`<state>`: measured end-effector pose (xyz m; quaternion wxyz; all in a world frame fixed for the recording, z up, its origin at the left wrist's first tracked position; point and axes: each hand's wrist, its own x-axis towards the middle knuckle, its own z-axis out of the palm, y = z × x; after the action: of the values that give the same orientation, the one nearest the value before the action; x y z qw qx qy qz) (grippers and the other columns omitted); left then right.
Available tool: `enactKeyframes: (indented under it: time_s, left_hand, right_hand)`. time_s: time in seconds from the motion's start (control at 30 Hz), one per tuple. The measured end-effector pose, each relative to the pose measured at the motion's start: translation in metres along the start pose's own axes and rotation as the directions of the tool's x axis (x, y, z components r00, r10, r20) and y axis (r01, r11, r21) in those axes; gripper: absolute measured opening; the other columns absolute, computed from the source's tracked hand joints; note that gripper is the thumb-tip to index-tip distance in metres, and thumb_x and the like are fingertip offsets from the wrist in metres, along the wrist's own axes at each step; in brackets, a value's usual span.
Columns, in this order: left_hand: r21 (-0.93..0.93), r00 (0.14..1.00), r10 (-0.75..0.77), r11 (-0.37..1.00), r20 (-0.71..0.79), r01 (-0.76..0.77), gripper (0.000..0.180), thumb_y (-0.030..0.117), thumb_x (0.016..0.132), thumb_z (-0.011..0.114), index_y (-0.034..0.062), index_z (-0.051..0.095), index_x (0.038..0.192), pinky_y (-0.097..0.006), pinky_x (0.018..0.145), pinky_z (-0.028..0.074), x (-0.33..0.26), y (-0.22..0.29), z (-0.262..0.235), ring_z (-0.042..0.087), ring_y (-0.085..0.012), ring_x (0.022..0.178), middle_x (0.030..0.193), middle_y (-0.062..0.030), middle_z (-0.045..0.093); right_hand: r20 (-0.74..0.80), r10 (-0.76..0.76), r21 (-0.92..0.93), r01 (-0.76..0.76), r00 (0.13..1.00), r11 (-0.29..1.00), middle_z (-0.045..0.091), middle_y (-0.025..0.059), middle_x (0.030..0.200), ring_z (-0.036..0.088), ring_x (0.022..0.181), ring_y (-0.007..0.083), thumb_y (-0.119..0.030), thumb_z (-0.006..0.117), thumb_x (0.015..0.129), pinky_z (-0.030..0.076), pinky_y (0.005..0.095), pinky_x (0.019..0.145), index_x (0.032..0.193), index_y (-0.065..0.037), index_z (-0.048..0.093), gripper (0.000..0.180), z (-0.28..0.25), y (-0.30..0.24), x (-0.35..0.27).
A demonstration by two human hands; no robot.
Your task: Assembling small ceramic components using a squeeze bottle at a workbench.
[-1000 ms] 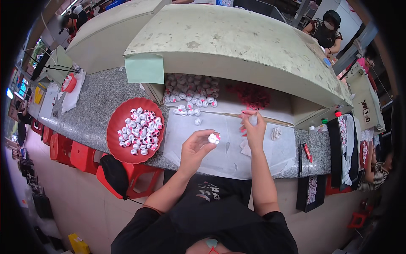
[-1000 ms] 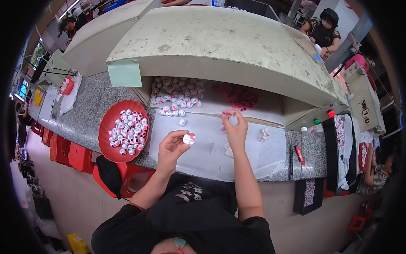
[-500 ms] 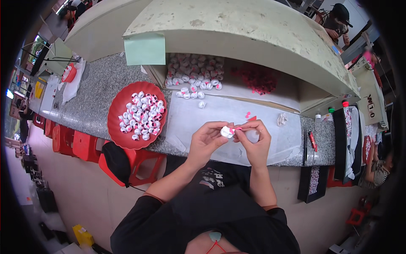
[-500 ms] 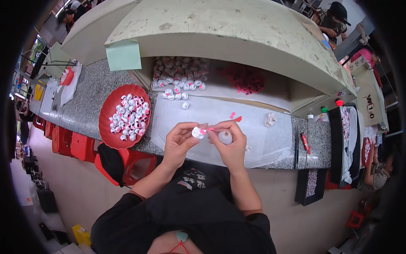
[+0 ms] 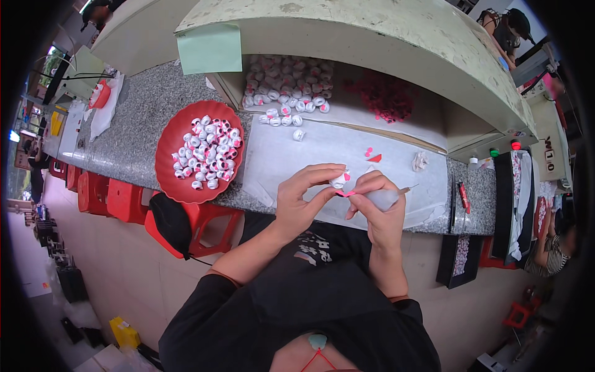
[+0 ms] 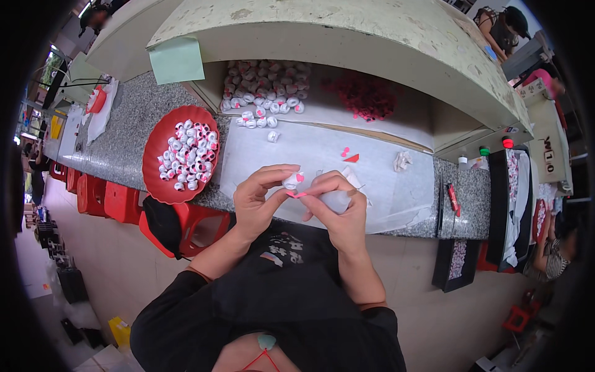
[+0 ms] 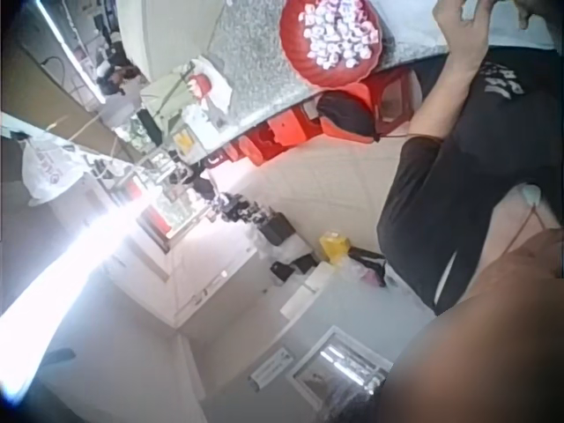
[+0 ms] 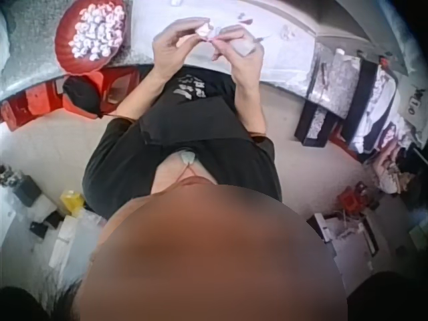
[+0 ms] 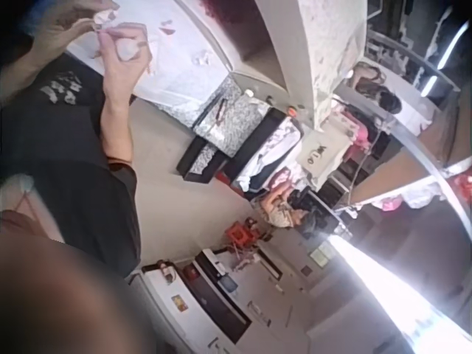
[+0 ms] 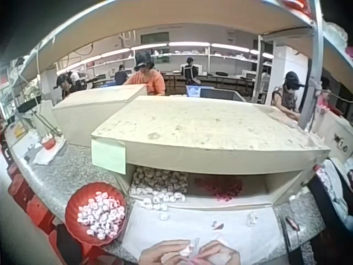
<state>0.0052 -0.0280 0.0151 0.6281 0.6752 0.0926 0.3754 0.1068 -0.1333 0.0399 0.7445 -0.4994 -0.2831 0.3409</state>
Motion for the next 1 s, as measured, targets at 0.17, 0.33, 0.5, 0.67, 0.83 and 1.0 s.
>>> enactKeyframes:
  time_s: [0.17,0.33,0.5,0.67,0.83,1.0]
  left_hand:
    - [0.130,0.997,0.067,0.989,0.043,-0.072,0.025,-0.009,0.070,0.057,-0.0019,0.053,0.094,-0.028,0.077,0.046,0.000,0.000,0.000,0.053,-0.0215,0.092,0.103,-0.0185,0.052]
    - [-0.134,0.999,0.039,0.990,0.018,-0.037,0.024,-0.007,0.071,0.057,-0.0020,0.052,0.094,-0.029,0.078,0.044,-0.001,0.002,0.001,0.053,-0.0214,0.092,0.102,-0.0201,0.052]
    - [-0.391,0.984,-0.172,0.903,0.051,0.179,0.023,-0.003,0.073,0.056,-0.0016,0.050,0.095,-0.028,0.077,0.044,-0.001,0.011,-0.002,0.054,-0.0195,0.091,0.101,-0.0195,0.053]
    - [-0.437,0.962,-0.234,0.857,0.143,0.274,0.022,-0.003,0.073,0.056,-0.0015,0.050,0.094,-0.028,0.078,0.044,-0.006,0.011,-0.006,0.054,-0.0186,0.090,0.101,-0.0179,0.053]
    - [-0.482,0.964,-0.180,0.838,0.197,0.255,0.023,-0.005,0.073,0.056,-0.0027,0.053,0.096,-0.035,0.092,0.034,-0.006,0.009,-0.006,0.048,-0.0224,0.102,0.101,-0.0155,0.054]
    - [-0.417,0.978,-0.095,0.894,0.184,0.166,0.022,-0.004,0.073,0.056,-0.0021,0.054,0.095,-0.037,0.095,0.031,-0.007,0.008,-0.005,0.050,-0.0214,0.100,0.099,-0.0141,0.055]
  right_hand:
    - [-0.031,0.028,0.066,-0.026,0.999,0.997,0.045,0.0091,0.078,0.050,0.055,0.0127,0.009,0.055,0.069,0.046,0.0226,0.041,0.073,0.003,0.049,0.010,0.002,0.008,0.001]
    - [-0.001,-0.011,0.026,0.011,1.000,1.000,0.044,0.0088,0.081,0.050,0.057,0.0119,0.010,0.055,0.068,0.045,0.0211,0.040,0.076,0.002,0.048,0.013,-0.001,0.013,0.000]
    - [0.015,-0.029,-0.019,0.029,0.999,0.999,0.048,0.0097,0.080,0.051,0.060,0.0122,0.011,0.058,0.065,0.046,0.0202,0.042,0.086,0.003,0.047,0.025,0.000,0.005,0.000]
    - [0.158,0.063,-0.032,-0.058,0.985,0.998,0.055,0.0087,0.084,0.053,0.062,0.0090,0.009,0.061,0.066,0.043,0.0171,0.046,0.097,0.002,0.052,0.033,0.004,-0.002,0.000]
    - [0.154,-0.008,0.058,-0.001,0.988,0.998,0.058,0.0128,0.087,0.055,0.058,0.0108,0.009,0.060,0.067,0.045,0.0182,0.048,0.090,0.003,0.057,0.025,-0.002,0.007,-0.005]
    - [0.111,0.010,0.122,-0.024,0.994,0.992,0.059,0.0125,0.084,0.056,0.058,0.0111,0.008,0.061,0.067,0.046,0.0197,0.048,0.090,0.004,0.056,0.023,0.003,0.008,-0.007]
